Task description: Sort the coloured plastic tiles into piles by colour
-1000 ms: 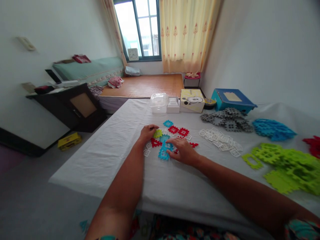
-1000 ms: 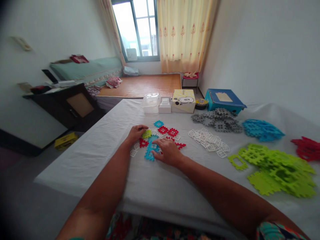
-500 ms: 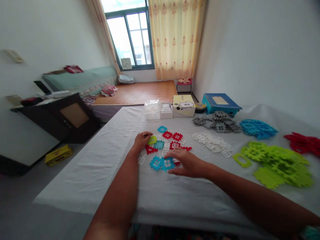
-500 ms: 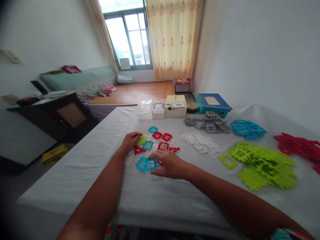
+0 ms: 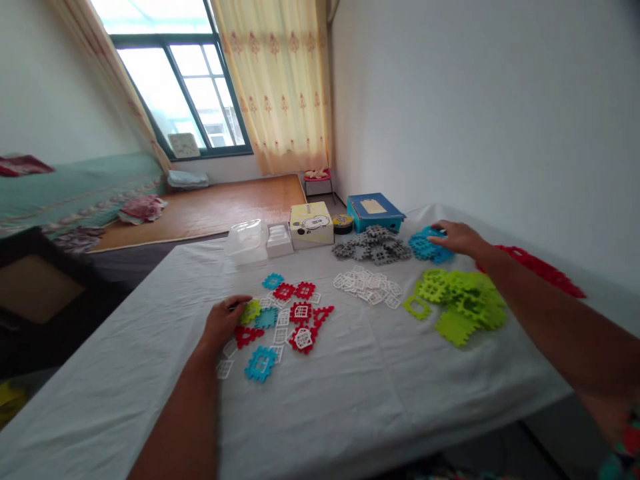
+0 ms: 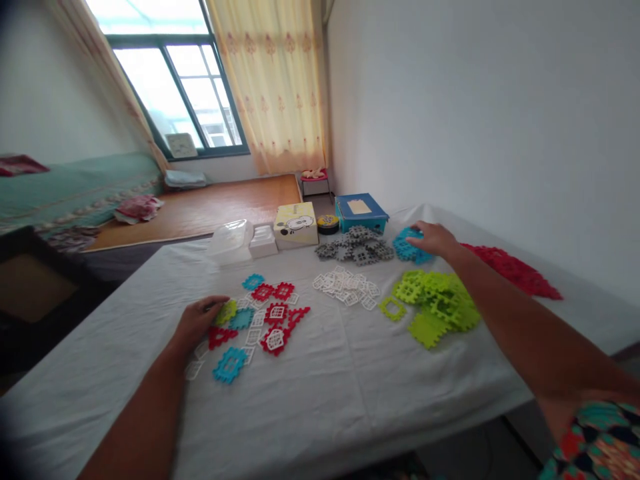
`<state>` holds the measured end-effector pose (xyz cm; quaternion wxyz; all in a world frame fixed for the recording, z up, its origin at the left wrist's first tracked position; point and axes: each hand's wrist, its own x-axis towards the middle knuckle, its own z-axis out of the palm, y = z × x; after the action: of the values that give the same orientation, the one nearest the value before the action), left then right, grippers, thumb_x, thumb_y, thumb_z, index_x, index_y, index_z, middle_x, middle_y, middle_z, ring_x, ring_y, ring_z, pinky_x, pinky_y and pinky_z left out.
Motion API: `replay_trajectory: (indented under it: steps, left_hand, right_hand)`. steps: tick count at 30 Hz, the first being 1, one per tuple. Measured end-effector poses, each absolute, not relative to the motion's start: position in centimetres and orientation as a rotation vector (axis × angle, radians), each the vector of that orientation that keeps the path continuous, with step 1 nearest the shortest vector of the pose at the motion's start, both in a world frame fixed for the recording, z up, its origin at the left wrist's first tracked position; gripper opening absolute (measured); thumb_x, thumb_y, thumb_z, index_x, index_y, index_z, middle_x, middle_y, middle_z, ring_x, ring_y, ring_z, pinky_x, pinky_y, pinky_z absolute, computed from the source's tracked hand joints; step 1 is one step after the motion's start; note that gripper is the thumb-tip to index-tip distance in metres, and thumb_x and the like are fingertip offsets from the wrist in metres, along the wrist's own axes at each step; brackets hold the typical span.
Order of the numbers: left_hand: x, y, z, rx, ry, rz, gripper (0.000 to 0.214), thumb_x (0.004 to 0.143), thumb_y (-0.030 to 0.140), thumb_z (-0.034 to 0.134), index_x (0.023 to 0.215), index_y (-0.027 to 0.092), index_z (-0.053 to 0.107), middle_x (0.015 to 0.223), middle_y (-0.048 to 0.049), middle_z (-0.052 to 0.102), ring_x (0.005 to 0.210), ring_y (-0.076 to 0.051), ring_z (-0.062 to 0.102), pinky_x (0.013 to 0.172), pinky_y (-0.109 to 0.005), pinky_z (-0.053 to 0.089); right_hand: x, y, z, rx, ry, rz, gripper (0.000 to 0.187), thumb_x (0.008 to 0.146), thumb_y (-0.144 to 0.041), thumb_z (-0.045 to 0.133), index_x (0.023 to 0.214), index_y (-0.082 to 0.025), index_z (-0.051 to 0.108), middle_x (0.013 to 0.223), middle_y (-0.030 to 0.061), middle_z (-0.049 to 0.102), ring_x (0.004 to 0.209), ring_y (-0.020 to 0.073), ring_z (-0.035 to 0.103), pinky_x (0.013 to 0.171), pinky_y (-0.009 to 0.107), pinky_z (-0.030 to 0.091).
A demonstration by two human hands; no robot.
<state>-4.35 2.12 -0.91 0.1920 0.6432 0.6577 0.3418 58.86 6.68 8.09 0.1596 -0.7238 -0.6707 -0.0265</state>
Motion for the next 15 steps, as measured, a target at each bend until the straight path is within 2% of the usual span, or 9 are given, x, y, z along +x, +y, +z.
replay_trajectory:
  steps: [4, 7, 11, 15]
  left_hand:
    - [-4.1, 1.8, -0.7, 1.789, 1.869, 0.96, 0.033, 0.072, 0.04, 0.054, 0.092, 0.022, 0.073, 0.092, -0.0017, 0.075, 0.085, -0.021, 0.067, 0.076, -0.029, 0.053]
    - [-3.9, 1.7, -0.7, 1.792, 1.865, 0.983, 0.032, 0.072, 0.037, 0.054, 0.091, 0.021, 0.073, 0.091, -0.0028, 0.075, 0.083, -0.021, 0.067, 0.075, -0.029, 0.053]
    - [-4.0, 1.6, -1.1, 1.798, 1.819, 1.014, 0.03, 0.074, 0.034, 0.053, 0.091, 0.02, 0.074, 0.09, -0.0031, 0.075, 0.084, -0.02, 0.067, 0.076, -0.029, 0.053]
    - [-4.1, 1.7, -1.5, 1.801, 1.8, 1.033, 0.028, 0.076, 0.03, 0.052, 0.091, 0.019, 0.074, 0.089, -0.0035, 0.075, 0.085, -0.019, 0.067, 0.078, -0.029, 0.052]
  right_hand:
    - [62.7, 9.2, 6.0, -2.307, -1.819, -0.068, 0.053, 0.083, -0.043, 0.059, 0.124, -0.01, 0.061, 0.119, 0.0216, 0.063, 0.101, 0.0268, 0.06, 0.082, 0.035, 0.041]
    - [61.1, 9.8, 5.5, -2.278, -1.826, -0.172, 0.051, 0.085, -0.045, 0.056, 0.124, -0.012, 0.061, 0.121, 0.0261, 0.06, 0.106, 0.03, 0.054, 0.079, 0.042, 0.038]
    - [56.9, 9.9, 5.5, -2.133, -2.112, -0.175, 0.032, 0.081, -0.036, 0.063, 0.109, -0.024, 0.07, 0.116, 0.0217, 0.062, 0.11, 0.032, 0.049, 0.081, 0.049, 0.035]
    - [55.0, 9.8, 4.2, -2.171, -2.204, 0.056, 0.023, 0.06, -0.019, 0.078, 0.082, -0.027, 0.074, 0.101, 0.0156, 0.066, 0.101, 0.0337, 0.054, 0.078, 0.054, 0.037]
